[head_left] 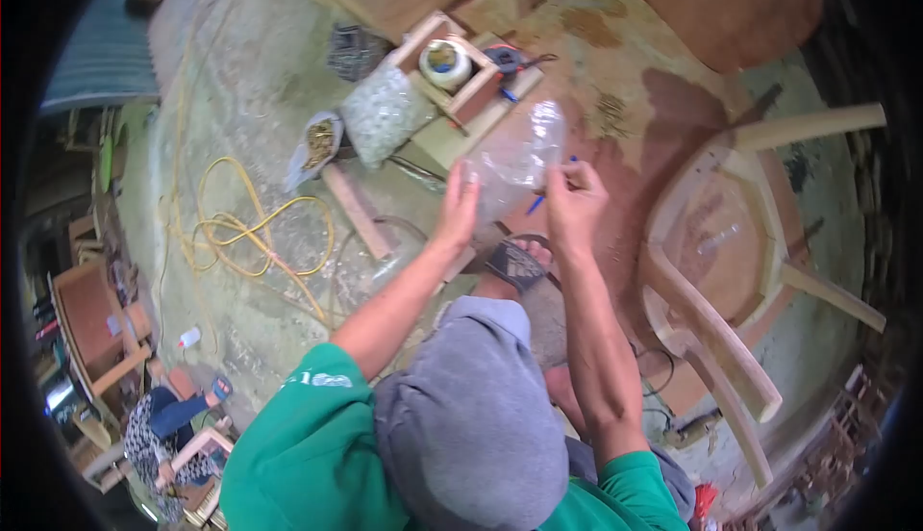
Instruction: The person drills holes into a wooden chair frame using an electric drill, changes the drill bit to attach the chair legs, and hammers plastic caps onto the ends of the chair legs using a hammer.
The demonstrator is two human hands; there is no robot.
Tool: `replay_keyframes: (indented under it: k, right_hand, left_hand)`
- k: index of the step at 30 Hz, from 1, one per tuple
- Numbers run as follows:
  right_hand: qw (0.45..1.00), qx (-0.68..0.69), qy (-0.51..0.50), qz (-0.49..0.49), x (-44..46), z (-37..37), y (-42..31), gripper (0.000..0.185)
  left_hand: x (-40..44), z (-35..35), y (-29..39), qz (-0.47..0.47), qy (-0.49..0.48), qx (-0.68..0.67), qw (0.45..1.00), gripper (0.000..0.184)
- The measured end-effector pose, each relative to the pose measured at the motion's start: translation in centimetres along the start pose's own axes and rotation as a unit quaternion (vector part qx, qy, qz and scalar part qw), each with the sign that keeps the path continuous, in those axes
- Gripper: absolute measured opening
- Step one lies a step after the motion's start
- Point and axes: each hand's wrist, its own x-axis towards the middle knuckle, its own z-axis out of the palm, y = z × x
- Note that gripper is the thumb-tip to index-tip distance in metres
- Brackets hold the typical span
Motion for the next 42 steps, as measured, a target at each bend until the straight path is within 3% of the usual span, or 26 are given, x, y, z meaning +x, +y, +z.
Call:
replay_keyframes:
  k: [2, 4, 7, 8, 11, 17, 18, 21, 24, 27, 34, 37, 39, 42]
  right_hand:
    - [0.999, -0.013, 0.016, -0.034, 1.3, 0.3, 0.4, 0.014]
    - [1.000, 0.014, 0.019, -0.008, 0.8, 0.4, -0.1, 0.014]
    - [0.998, -0.011, -0.019, -0.055, 0.4, 0.5, -1.0, 0.012]
    - [0.998, -0.021, -0.009, -0.058, -0.1, 0.3, -1.6, 0.012]
    - [0.998, -0.031, 0.000, -0.061, -0.5, 0.4, -2.4, 0.011]
    - [0.999, 0.002, -0.039, -0.029, 0.1, 0.6, -1.4, 0.006]
    - [0.998, 0.010, -0.058, -0.016, -0.3, 0.8, -1.6, 0.004]
    - [0.997, 0.029, -0.077, -0.007, -1.2, 0.8, -2.2, 0.008]
    - [0.998, 0.019, -0.041, -0.036, -3.1, -1.4, -1.6, 0.013]
    - [0.990, 0.030, -0.030, 0.133, -6.0, -5.5, 2.5, 0.012]
    - [0.973, 0.012, -0.025, 0.228, -11.4, -8.5, 9.1, 0.015]
    - [0.972, 0.015, -0.029, 0.233, -12.5, -8.2, 9.4, 0.010]
    - [0.976, -0.049, -0.054, 0.205, -13.6, -8.7, 9.4, 0.013]
    - [0.988, -0.101, -0.063, 0.096, -14.2, -9.2, 11.8, 0.016]
  left_hand:
    - [0.9, 0.0, 1.3, 0.016, 0.015, -0.008, 1.000, 0.060]
    - [-1.0, 0.0, 5.3, -0.032, 0.001, -0.056, 0.998, 0.060]
    - [-0.3, 0.3, 4.6, 0.021, 0.010, -0.043, 0.999, 0.063]
    - [-0.6, 0.1, 5.5, -0.001, -0.010, -0.061, 0.998, 0.061]
    - [-0.1, -0.2, 5.1, 0.063, -0.019, -0.033, 0.997, 0.064]
    - [-1.4, 0.9, 10.7, 0.222, -0.018, 0.148, 0.964, 0.095]
    - [-1.3, 1.6, 11.0, 0.239, 0.017, 0.145, 0.960, 0.086]
    - [1.4, 1.3, 6.7, 0.212, 0.018, 0.037, 0.976, 0.057]
    - [3.1, -0.4, 5.5, -0.022, 0.047, -0.158, 0.986, 0.034]
    - [3.3, -2.0, 7.0, -0.074, -0.006, -0.397, 0.915, 0.030]
    - [2.1, -3.5, 8.9, -0.180, -0.160, -0.419, 0.876, 0.038]
    - [1.6, -2.9, 8.5, -0.180, -0.171, -0.443, 0.862, 0.042]
    - [1.3, -2.8, 7.2, -0.210, -0.131, -0.382, 0.890, 0.042]
    - [-0.1, -0.5, 10.2, -0.058, -0.093, -0.256, 0.961, 0.037]
